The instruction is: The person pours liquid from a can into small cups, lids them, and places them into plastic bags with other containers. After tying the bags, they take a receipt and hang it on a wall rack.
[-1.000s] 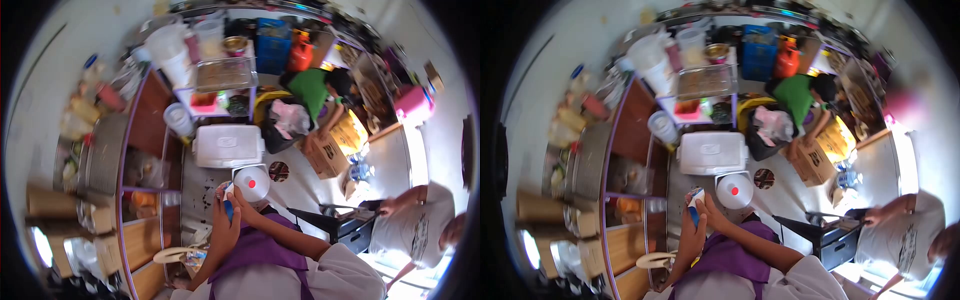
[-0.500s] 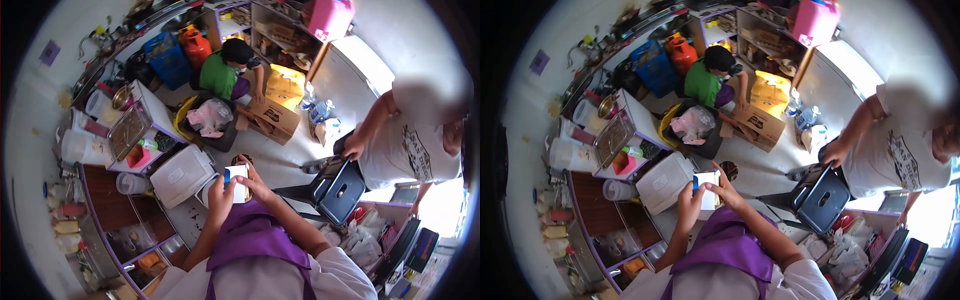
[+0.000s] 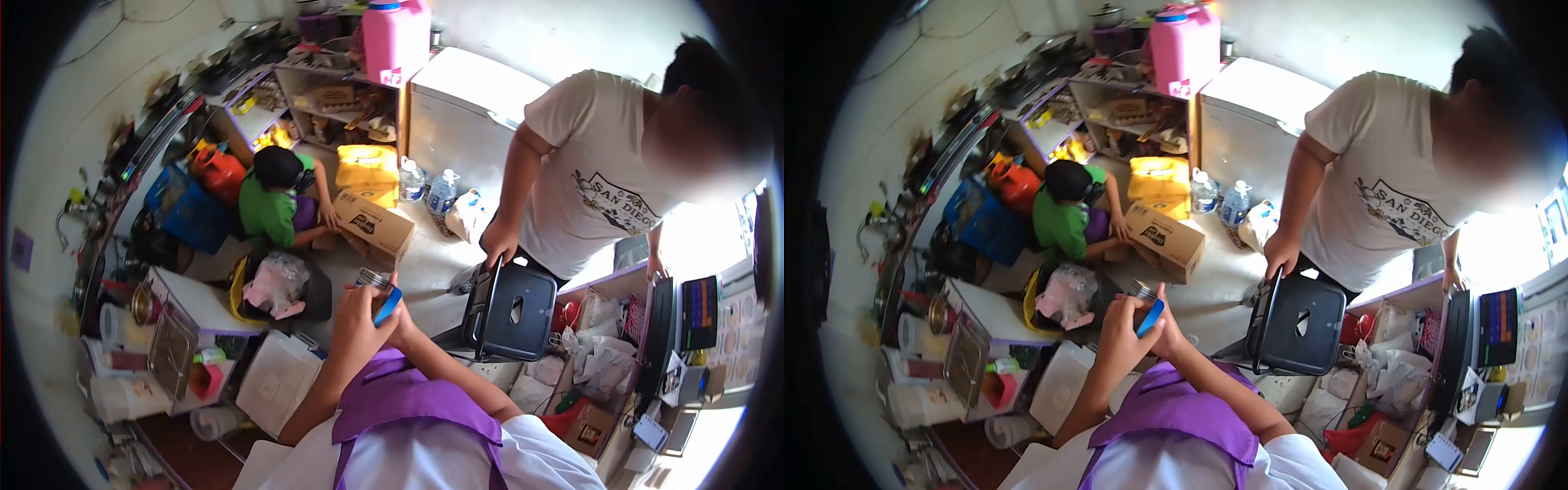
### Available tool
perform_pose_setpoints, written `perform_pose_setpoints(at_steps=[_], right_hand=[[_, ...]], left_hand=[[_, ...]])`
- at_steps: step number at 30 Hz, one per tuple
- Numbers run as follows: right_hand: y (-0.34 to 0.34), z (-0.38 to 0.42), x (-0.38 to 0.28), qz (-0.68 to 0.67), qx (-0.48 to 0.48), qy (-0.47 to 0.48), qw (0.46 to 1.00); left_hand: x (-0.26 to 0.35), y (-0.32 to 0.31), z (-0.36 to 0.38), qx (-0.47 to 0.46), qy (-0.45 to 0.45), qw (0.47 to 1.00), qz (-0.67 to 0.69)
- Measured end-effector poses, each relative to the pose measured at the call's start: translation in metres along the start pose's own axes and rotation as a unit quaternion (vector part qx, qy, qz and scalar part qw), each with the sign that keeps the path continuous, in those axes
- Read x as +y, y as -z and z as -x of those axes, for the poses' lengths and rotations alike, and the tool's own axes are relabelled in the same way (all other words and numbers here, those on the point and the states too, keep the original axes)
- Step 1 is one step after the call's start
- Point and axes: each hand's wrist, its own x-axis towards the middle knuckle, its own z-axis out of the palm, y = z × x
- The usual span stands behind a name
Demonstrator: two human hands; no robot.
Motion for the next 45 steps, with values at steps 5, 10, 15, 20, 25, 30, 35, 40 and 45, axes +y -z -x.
perform_pose_setpoints(at_steps=[5,10,15,20,25,30,35,40,45], right_hand=[[-0.008,-0.045,-0.047,0.337,0.006,0.129,0.933],[0.043,-0.050,-0.075,-0.031,0.008,0.011,0.999],[0.049,-0.046,-0.059,0.394,-0.031,0.141,0.908],[0.079,-0.052,-0.052,-0.033,0.076,-0.162,0.983],[0.120,-0.032,-0.046,-0.039,0.316,-0.118,0.940],[0.169,-0.006,-0.058,-0.046,0.436,-0.077,0.895],[0.163,0.007,-0.088,-0.022,0.515,-0.008,0.857],[0.134,0.002,-0.136,-0.075,0.466,0.065,0.879],[0.088,-0.017,-0.213,0.047,0.431,0.049,0.900]], left_hand=[[-0.008,0.041,-0.077,-0.173,-0.178,0.965,-0.086],[-0.047,0.041,-0.113,-0.287,-0.248,0.913,-0.152],[-0.071,0.042,-0.125,-0.295,-0.204,0.930,-0.081],[-0.140,0.071,-0.122,-0.180,-0.047,0.981,0.048],[-0.396,-0.001,-0.011,0.042,0.226,0.961,-0.156],[-0.556,-0.085,0.075,-0.022,0.489,0.817,-0.305],[-0.557,-0.122,0.056,-0.276,0.732,0.538,-0.313],[-0.531,-0.110,0.020,-0.208,0.712,0.565,-0.362],[-0.474,-0.144,-0.034,-0.306,0.643,0.655,-0.253]])
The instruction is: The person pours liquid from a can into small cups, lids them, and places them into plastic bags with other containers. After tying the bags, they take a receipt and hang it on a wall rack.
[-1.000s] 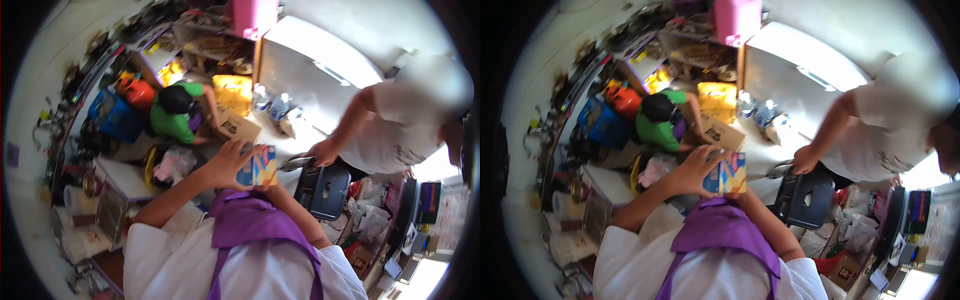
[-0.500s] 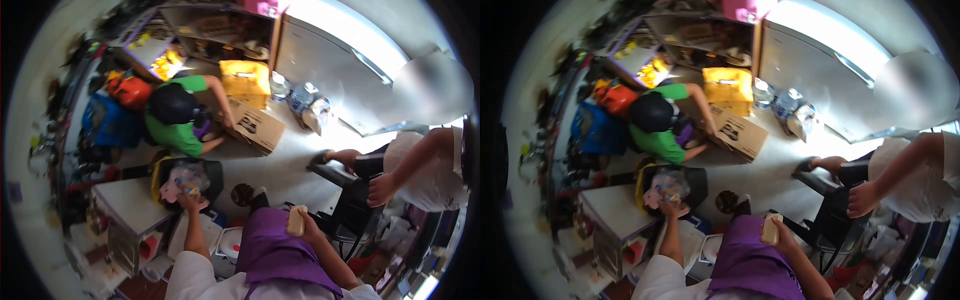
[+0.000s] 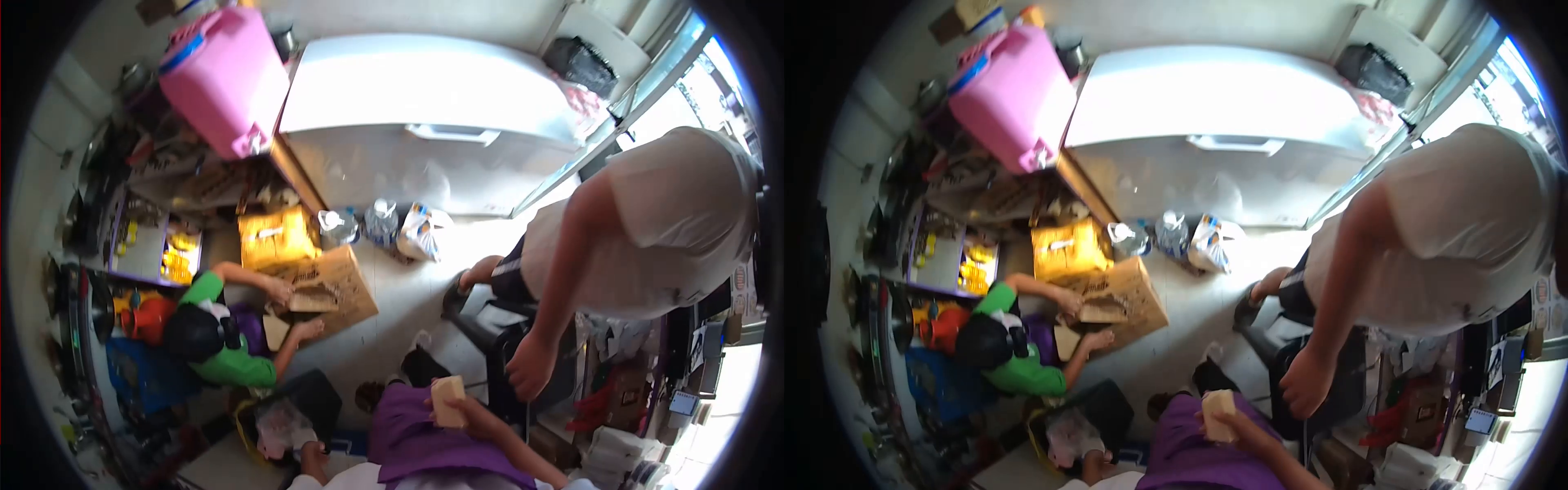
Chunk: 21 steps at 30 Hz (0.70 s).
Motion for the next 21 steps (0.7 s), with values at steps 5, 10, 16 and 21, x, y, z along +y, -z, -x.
perform_pose_setpoints(at_steps=[5,10,16,21], right_hand=[[-0.012,-0.004,-0.069,0.074,0.051,0.006,0.996],[-0.010,-0.024,-0.119,-0.018,0.112,0.100,0.988],[-0.001,-0.031,-0.195,-0.026,0.194,0.166,0.967],[0.002,-0.070,-0.250,-0.092,0.235,0.214,0.943]], left_hand=[[0.282,0.002,0.143,-0.110,-0.473,0.874,0.019],[0.595,0.067,0.308,0.183,-0.842,0.506,0.041],[0.814,0.108,0.337,0.246,-0.836,0.476,-0.121],[0.865,0.119,0.350,0.113,-0.732,0.602,-0.298]])
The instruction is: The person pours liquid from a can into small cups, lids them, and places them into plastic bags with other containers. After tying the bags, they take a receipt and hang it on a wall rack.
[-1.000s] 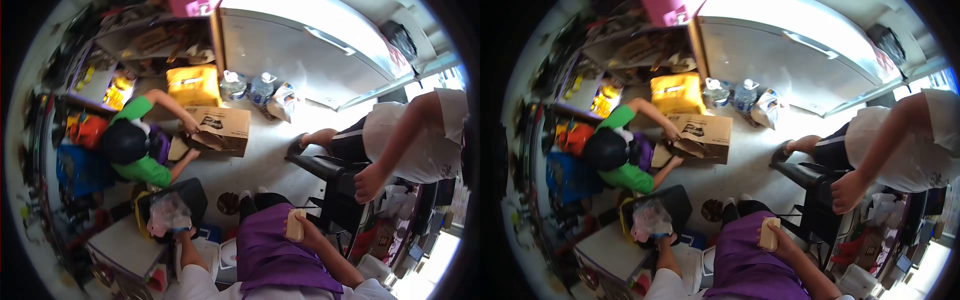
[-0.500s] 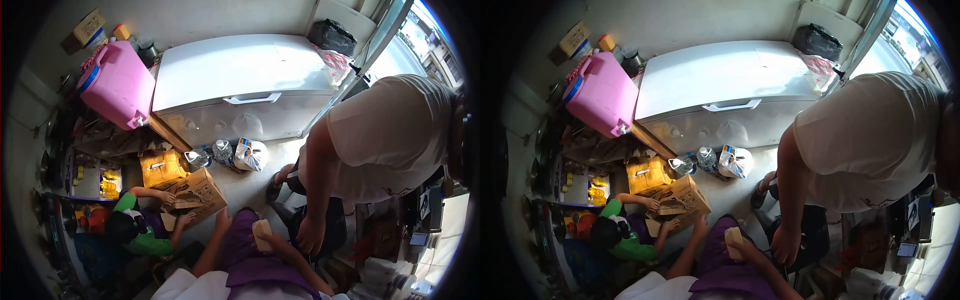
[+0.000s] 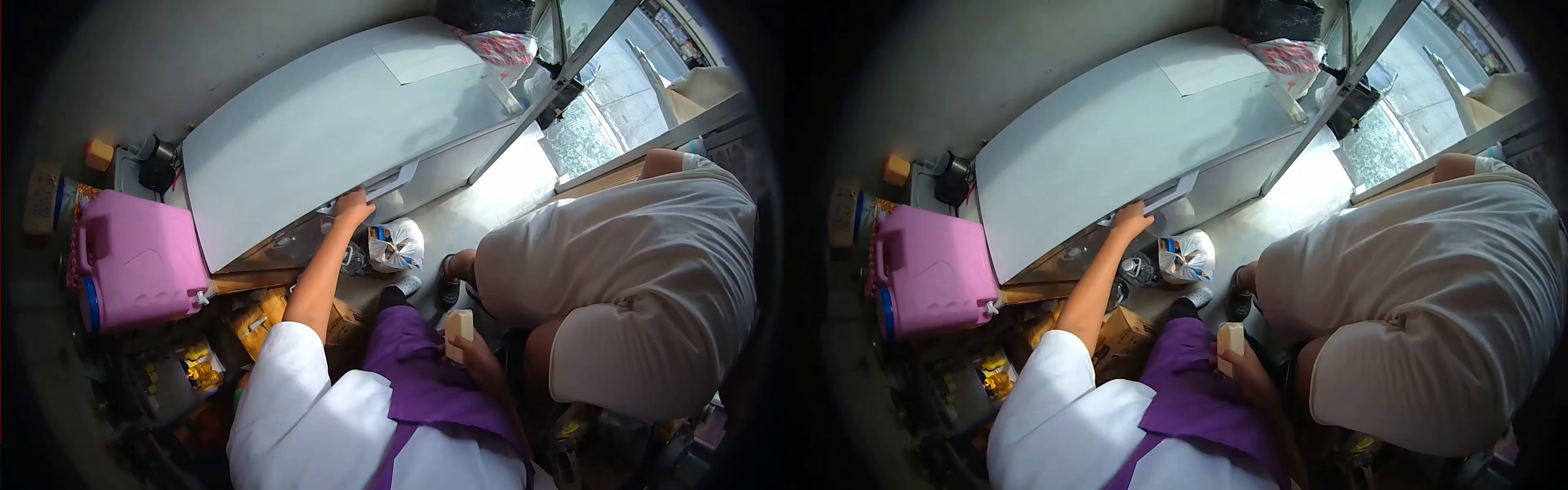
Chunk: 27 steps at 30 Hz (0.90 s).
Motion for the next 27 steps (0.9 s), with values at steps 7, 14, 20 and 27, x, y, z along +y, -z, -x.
perform_pose_setpoints(at_steps=[7,14,20,27], right_hand=[[-0.008,-0.078,-0.054,-0.073,0.082,-0.013,0.994],[0.008,-0.163,-0.134,-0.077,0.152,0.053,0.984],[0.002,-0.270,-0.203,-0.029,0.203,0.171,0.964],[-0.088,-0.361,-0.226,0.120,-0.012,0.229,0.966]], left_hand=[[0.001,0.046,0.000,-0.032,-0.077,0.997,-0.010],[0.027,0.239,0.007,-0.206,-0.127,0.967,0.079],[0.029,0.334,-0.006,-0.267,-0.078,0.941,0.193],[0.016,0.386,-0.024,-0.291,-0.075,0.912,0.278]])
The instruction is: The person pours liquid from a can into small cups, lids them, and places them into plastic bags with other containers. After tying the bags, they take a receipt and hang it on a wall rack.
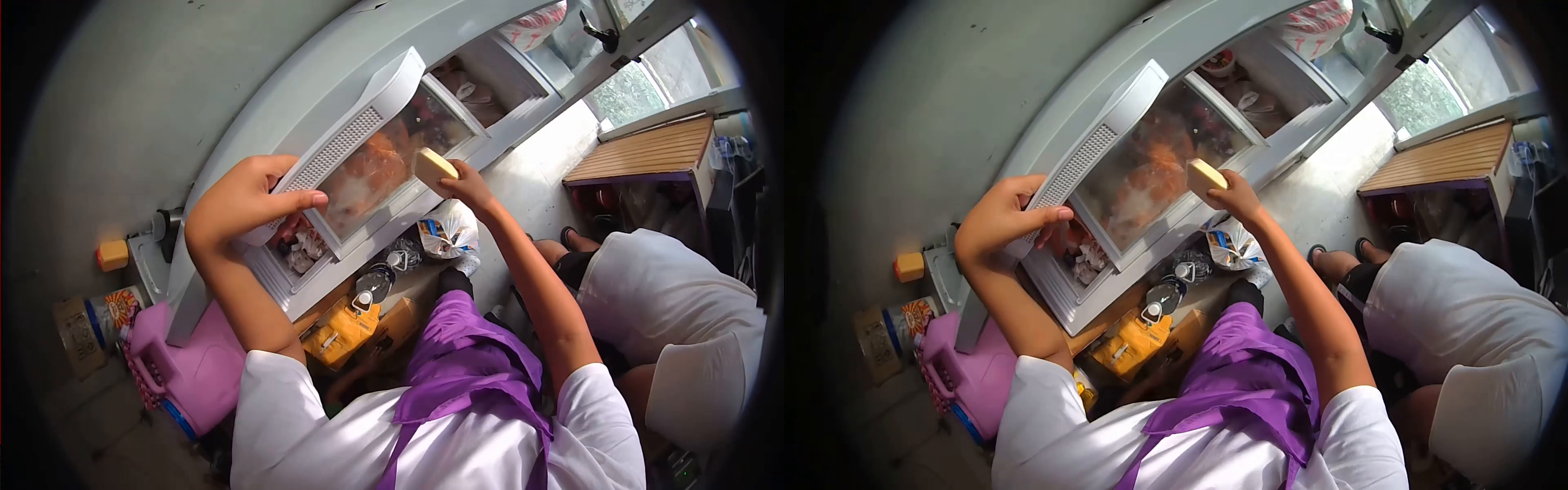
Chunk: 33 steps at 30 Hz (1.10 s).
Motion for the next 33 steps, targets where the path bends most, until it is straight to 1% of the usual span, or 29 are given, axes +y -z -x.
perform_pose_setpoints(at_steps=[3,4,5,6,7,8,9,12,13,14,15,16,18,19,20,21,22,23,24,25,26,27,28,29,30,31,32,33], right_hand=[[-0.084,-0.013,0.019,0.080,-0.115,-0.047,0.989],[-0.115,-0.016,0.032,0.035,-0.173,-0.037,0.984],[-0.145,-0.018,0.039,0.054,-0.216,-0.017,0.975],[-0.174,-0.016,0.038,0.040,-0.247,-0.004,0.968],[-0.204,-0.026,0.059,0.106,-0.250,0.059,0.961],[-0.232,-0.029,0.069,0.165,-0.255,0.102,0.947],[-0.258,-0.032,0.077,0.186,-0.263,0.091,0.942],[-0.327,-0.054,0.110,0.170,-0.323,0.038,0.930],[-0.342,-0.057,0.124,0.261,-0.269,0.100,0.922],[-0.354,-0.054,0.129,0.347,-0.209,0.159,0.900],[-0.359,-0.052,0.133,0.429,-0.143,0.215,0.865],[-0.357,-0.050,0.138,0.425,-0.135,0.212,0.869],[-0.339,-0.023,0.100,0.419,-0.112,0.205,0.877],[-0.319,-0.003,0.090,0.402,-0.103,0.252,0.874],[-0.298,0.010,0.088,0.414,-0.125,0.256,0.865],[-0.274,0.033,0.084,0.402,-0.136,0.230,0.876],[-0.243,0.056,0.083,0.364,-0.170,0.223,0.888],[-0.211,0.080,0.087,0.330,-0.184,0.234,0.896],[-0.179,0.105,0.087,0.337,-0.199,0.182,0.902],[-0.146,0.127,0.103,0.349,-0.202,0.178,0.898],[-0.115,0.155,0.092,0.355,-0.192,0.127,0.906],[-0.083,0.176,0.096,0.350,-0.200,0.090,0.911],[-0.054,0.200,0.084,0.384,-0.196,0.031,0.902],[-0.026,0.219,0.089,0.402,-0.179,-0.024,0.898],[0.000,0.238,0.093,0.390,-0.145,-0.048,0.908],[0.023,0.258,0.096,0.372,-0.109,-0.073,0.919],[0.040,0.276,0.098,0.384,-0.056,-0.093,0.917],[0.055,0.294,0.101,0.376,-0.019,-0.125,0.918]], left_hand=[[0.006,0.015,0.006,0.024,0.011,0.999,-0.025],[0.005,0.016,0.007,0.031,0.007,0.999,-0.036],[0.003,0.015,0.009,0.055,-0.019,0.996,-0.069],[0.001,0.012,0.010,0.077,-0.046,0.991,-0.103],[-0.002,0.010,0.012,0.100,-0.070,0.983,-0.135],[-0.003,0.008,0.013,0.105,-0.080,0.981,-0.140],[-0.003,0.008,0.014,0.109,-0.089,0.979,-0.145],[-0.011,0.012,0.011,0.115,-0.106,0.973,-0.168],[-0.012,0.013,0.010,0.115,-0.113,0.971,-0.176],[-0.014,0.013,0.010,0.120,-0.114,0.969,-0.182],[-0.015,0.012,0.010,0.121,-0.116,0.968,-0.188],[-0.015,0.010,0.010,0.121,-0.120,0.966,-0.193],[-0.018,0.006,0.009,0.141,-0.140,0.962,-0.188],[-0.018,0.005,0.009,0.151,-0.154,0.958,-0.188],[-0.022,0.002,0.008,0.175,-0.164,0.947,-0.215],[-0.028,-0.002,0.005,0.198,-0.176,0.933,-0.243],[-0.030,-0.005,0.001,0.222,-0.191,0.917,-0.270],[-0.028,-0.013,0.002,0.233,-0.177,0.917,-0.271],[-0.026,-0.026,0.005,0.241,-0.164,0.917,-0.272],[-0.029,-0.040,0.003,0.237,-0.141,0.920,-0.278],[-0.034,-0.055,0.000,0.231,-0.121,0.921,-0.288],[-0.041,-0.074,-0.006,0.235,-0.100,0.919,-0.299],[-0.052,-0.096,-0.014,0.240,-0.085,0.916,-0.311],[-0.071,-0.119,-0.028,0.244,-0.106,0.909,-0.321],[-0.087,-0.144,-0.039,0.249,-0.104,0.905,-0.330],[-0.099,-0.164,-0.050,0.189,-0.077,0.932,-0.298],[-0.124,-0.182,-0.068,0.141,-0.030,0.938,-0.316],[-0.158,-0.199,-0.092,0.110,-0.043,0.929,-0.351]])
